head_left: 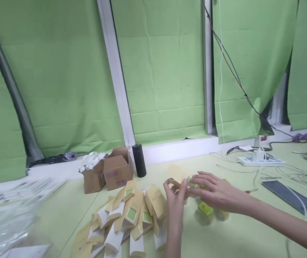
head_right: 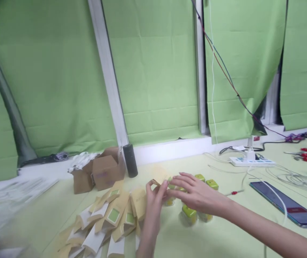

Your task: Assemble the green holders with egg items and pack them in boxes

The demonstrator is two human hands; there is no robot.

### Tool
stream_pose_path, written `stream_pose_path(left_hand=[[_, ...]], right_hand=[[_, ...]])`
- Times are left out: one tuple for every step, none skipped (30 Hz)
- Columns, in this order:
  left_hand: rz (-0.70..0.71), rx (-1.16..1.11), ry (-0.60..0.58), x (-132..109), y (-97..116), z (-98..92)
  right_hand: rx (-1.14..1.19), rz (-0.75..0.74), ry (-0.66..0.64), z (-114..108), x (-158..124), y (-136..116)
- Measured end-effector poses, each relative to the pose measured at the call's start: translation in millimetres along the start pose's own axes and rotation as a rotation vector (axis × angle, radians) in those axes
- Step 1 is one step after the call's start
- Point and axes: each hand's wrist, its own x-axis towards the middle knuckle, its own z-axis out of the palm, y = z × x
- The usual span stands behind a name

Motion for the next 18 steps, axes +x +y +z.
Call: stream_pose_path(left_hand=[[-0.024, -0.041, -0.021, -1.9, 0.5, 6.4], [-0.053, -0.093, -0.044, -3.2, 0.9, 12.9], [-0.083, -0.147, -0.066, -3.4, 1.3, 19.4], [-0.108, -0.19, -0.081, -2.4, 1.9, 25.6], [-0.125, -0.214, -0.086, 0.2, 2.8, 31.3], [-0.132, -0.211, -0.081, 4.3, 4.0, 36.6], [-0.132, -0.181, -0.067, 10.1, 5.4, 41.3], [-0.135, -0.154, -0.05, 17.6, 6.9, 45.2], [-0.138, -0.123, -0.028, 26.7, 8.4, 48.1], [-0.14, -0.084, -0.003, 36.9, 9.8, 49.9], [-0.139, -0.036, 0.026, 48.1, 11.0, 50.2], [-0.128, 0.021, 0.064, 59.7, 12.0, 49.3], [-0.108, 0.088, 0.11, 71.3, 12.8, 47.0], [-0.077, 0.163, 0.163, 82.4, 13.5, 43.5], [-0.043, 0.243, 0.215, 92.5, 14.2, 39.1], [-0.015, 0.324, 0.254, 101.5, 14.7, 34.0], [0.007, 0.404, 0.28, 109.1, 15.0, 28.6], [0.021, 0.482, 0.29, 115.5, 15.3, 23.0]], right_hand=[[-0.042, -0.055, 0.015, -4.9, 0.7, -5.2], [-0.073, -0.095, 0.036, -9.2, 1.0, -6.7], [-0.077, -0.116, 0.059, -12.7, 0.8, -4.6], [-0.07, -0.136, 0.082, -15.2, 0.0, 0.4], [-0.053, -0.155, 0.104, -16.8, -1.2, 7.5], [-0.024, -0.16, 0.117, -17.3, -2.3, 15.9], [0.013, -0.14, 0.123, -17.1, -3.1, 24.7], [0.051, -0.101, 0.123, -16.5, -3.3, 33.2], [0.089, -0.049, 0.117, -15.6, -2.7, 40.8], [0.122, 0.004, 0.108, -14.7, -1.4, 47.2], [0.149, 0.048, 0.096, -14.0, 0.4, 52.1], [0.167, 0.074, 0.083, -13.4, 2.2, 55.4], [0.184, 0.083, 0.067, -12.9, 3.5, 57.4], [0.206, 0.088, 0.045, -12.3, 3.8, 58.1], [0.231, 0.093, 0.021, -11.4, 2.9, 57.8], [0.257, 0.1, -0.005, -10.0, 0.7, 56.9], [0.283, 0.111, -0.031, -8.0, -2.7, 55.5], [0.308, 0.123, -0.058, -5.1, -6.8, 53.8]])
